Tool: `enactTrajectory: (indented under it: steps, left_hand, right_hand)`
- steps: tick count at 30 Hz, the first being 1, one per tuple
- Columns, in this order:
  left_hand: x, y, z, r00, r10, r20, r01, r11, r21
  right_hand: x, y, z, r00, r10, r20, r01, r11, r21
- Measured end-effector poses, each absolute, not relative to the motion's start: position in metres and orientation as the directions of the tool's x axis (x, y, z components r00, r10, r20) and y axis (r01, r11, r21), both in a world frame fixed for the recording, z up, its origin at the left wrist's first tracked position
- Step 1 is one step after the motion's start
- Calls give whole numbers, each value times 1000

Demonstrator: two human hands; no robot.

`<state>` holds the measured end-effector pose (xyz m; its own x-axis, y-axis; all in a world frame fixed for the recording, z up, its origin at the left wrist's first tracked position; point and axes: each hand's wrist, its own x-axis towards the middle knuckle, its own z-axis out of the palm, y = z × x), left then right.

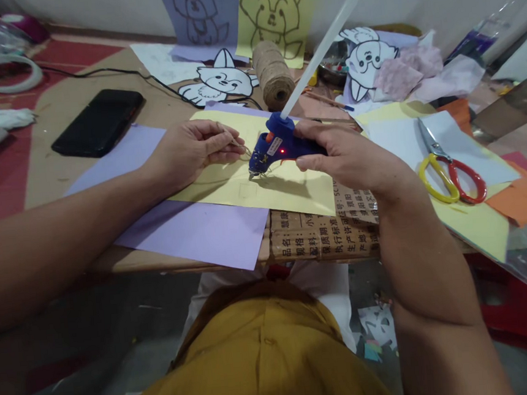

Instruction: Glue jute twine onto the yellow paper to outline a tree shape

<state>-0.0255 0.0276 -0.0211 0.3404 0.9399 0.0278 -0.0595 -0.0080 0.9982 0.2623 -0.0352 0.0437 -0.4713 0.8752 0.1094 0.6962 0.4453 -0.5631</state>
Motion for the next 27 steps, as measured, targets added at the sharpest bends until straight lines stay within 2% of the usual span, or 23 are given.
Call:
enactTrajectory:
  steps: [27]
  left_hand:
    - [-24, 26, -19, 318, 948, 8, -72, 16, 997]
  right_hand:
    - [264, -30, 37, -441, 884, 156, 721, 453, -524]
